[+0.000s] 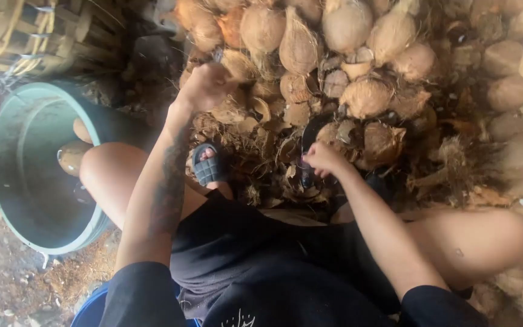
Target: The person sits cross-legged and uses a curved knife to peel the husk off coconuts. After removing the husk, the person pours the coconut water into a blue bucket and places the peeled coconut into a green bucket. The process is repeated for multiple coconuts.
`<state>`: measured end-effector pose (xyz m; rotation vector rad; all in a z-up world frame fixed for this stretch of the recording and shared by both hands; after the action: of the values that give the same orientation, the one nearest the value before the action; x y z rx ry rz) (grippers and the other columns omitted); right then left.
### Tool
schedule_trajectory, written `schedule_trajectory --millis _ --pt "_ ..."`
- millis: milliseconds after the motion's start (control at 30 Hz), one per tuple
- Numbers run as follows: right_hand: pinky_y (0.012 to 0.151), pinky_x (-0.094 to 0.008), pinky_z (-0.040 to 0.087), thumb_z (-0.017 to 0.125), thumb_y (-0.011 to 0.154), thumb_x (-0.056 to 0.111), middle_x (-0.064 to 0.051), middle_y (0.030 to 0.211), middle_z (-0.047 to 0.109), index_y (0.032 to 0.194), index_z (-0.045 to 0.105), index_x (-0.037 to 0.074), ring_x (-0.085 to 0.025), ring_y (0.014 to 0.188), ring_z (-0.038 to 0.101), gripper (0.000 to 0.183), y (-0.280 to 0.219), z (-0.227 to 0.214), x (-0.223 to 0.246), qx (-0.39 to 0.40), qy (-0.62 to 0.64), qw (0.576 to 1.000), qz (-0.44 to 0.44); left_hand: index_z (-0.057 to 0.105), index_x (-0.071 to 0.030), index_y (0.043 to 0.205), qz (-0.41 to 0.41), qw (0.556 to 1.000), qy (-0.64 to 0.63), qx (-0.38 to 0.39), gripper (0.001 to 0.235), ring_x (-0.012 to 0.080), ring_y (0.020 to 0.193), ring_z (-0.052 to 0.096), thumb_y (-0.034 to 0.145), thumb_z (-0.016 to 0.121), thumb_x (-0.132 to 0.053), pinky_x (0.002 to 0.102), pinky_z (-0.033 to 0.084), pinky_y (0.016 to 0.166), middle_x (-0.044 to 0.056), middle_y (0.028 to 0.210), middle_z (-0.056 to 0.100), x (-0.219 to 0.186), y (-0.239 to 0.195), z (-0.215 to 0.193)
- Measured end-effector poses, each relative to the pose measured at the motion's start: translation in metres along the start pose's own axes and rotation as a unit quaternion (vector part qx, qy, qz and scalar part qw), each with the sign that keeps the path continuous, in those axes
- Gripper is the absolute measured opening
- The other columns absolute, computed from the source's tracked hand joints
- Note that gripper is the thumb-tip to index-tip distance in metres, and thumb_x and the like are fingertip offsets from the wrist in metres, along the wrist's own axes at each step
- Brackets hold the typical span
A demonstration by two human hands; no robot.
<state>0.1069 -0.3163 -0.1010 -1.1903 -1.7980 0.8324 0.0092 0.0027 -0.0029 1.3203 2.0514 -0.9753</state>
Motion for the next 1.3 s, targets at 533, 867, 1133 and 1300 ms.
schedule_trajectory --millis 533,867,1133,1300 --pt "0.103 -0.057 0.054 0.07 0.076 0.028 -0.026 0.125 0.072 0.126 0.055 0.008 -0.044 0.125 0.066 0.056 0.07 0.103 -0.083 -0.14 0.169 0.974 0.064 0.014 -0.013 0.17 -0.171 0.939 0.298 -0.038 0.121 0.0447 0.16 0.018 0.075 0.089 -0.009 0.06 0.028 0.128 0.029 0.171 0.017 0.14 0.021 0.131" --pt "0.041 -0.041 0.051 0.06 0.072 0.007 -0.018 0.052 0.057 0.085 0.062 -0.005 -0.03 0.039 0.061 0.018 0.005 0.058 -0.077 -0.128 0.441 0.888 0.008 0.037 -0.014 0.162 -0.11 0.96 0.208 -0.149 0.129 0.0468 0.147 0.026 0.056 0.105 -0.041 0.064 0.026 0.123 0.022 0.153 0.034 0.196 0.067 0.162" --pt "0.06 -0.029 0.05 0.065 0.066 0.01 -0.012 0.04 0.059 0.062 0.063 0.006 -0.024 0.043 0.066 0.006 -0.034 0.051 -0.042 -0.202 0.327 0.91 -0.158 0.068 0.001 0.122 0.053 0.929 -0.264 -0.255 0.072 0.0374 0.09 0.073 0.066 0.106 -0.022 0.048 0.059 0.08 0.025 0.093 0.074 0.256 0.102 0.181" --pt "0.063 -0.035 0.052 0.068 0.081 0.004 -0.014 0.057 0.067 0.075 0.064 0.006 -0.025 0.051 0.069 0.008 -0.037 0.055 -0.036 -0.221 0.327 0.821 -0.413 0.062 0.003 0.136 0.095 0.864 -0.488 -0.083 0.07 0.0307 0.101 0.069 0.082 0.088 -0.033 0.049 0.06 0.09 0.026 0.111 0.071 0.106 0.033 0.119"
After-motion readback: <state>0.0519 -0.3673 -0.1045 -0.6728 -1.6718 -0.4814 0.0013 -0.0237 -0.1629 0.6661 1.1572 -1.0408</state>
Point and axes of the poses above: each hand's wrist, its own y-axis towards the middle knuckle, its own z-axis out of the palm, x = y × z, the point moved 1 cm from there along y, towards the middle knuckle
